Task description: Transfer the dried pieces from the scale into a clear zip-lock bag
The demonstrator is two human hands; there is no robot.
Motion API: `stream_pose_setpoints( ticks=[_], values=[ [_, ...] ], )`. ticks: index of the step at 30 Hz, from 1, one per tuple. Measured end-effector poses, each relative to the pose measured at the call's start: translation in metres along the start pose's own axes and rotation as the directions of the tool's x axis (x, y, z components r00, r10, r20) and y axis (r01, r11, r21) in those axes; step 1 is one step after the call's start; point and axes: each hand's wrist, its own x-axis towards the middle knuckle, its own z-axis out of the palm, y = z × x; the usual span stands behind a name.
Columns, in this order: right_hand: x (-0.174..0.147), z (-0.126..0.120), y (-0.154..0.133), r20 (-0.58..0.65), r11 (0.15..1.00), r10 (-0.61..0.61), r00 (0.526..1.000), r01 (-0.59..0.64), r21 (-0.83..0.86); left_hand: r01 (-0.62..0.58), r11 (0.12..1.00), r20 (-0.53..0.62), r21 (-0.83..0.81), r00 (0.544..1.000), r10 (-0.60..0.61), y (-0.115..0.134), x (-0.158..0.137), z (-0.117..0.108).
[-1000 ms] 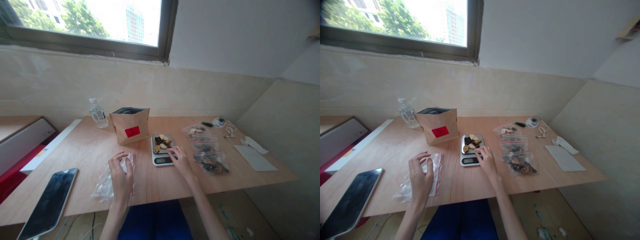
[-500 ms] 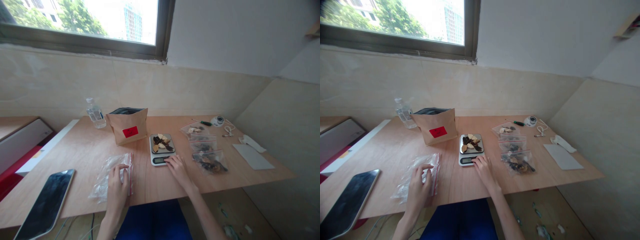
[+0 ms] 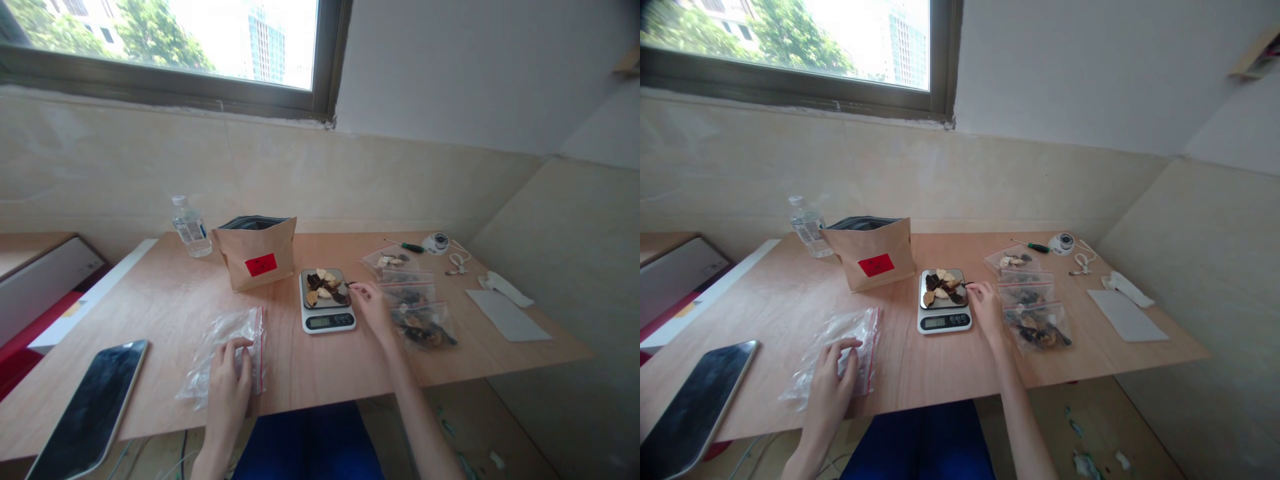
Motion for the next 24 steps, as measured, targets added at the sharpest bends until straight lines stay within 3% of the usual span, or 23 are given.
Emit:
stream_pose_setpoints(
  ticks=[5,9,14,19,24],
  values=[
    [0.01,0.008,0.015,0.15,0.996,0.02,0.988,-0.033,0.082,-0.051,0.998,0.013,0.049,0.999,0.05,-0.015,-0.002,0.003],
    [-0.007,-0.001,0.014,0.103,0.976,0.101,0.99,-0.119,0.184,-0.12,0.989,0.018,0.086,0.993,0.119,-0.037,-0.002,0.009],
    [-0.031,-0.015,0.005,0.029,0.972,0.143,0.989,-0.146,0.183,-0.165,0.979,0.038,0.123,0.986,0.162,-0.058,0.0,0.014],
    [-0.054,-0.008,-0.016,0.022,0.953,0.197,0.98,-0.197,0.229,-0.131,0.982,0.092,0.133,0.989,0.12,-0.056,0.004,0.013],
    [-0.082,0.009,-0.046,0.148,0.951,0.132,0.98,-0.167,0.261,-0.039,0.991,0.11,0.127,0.994,0.025,-0.04,0.012,0.007]
  ],
)
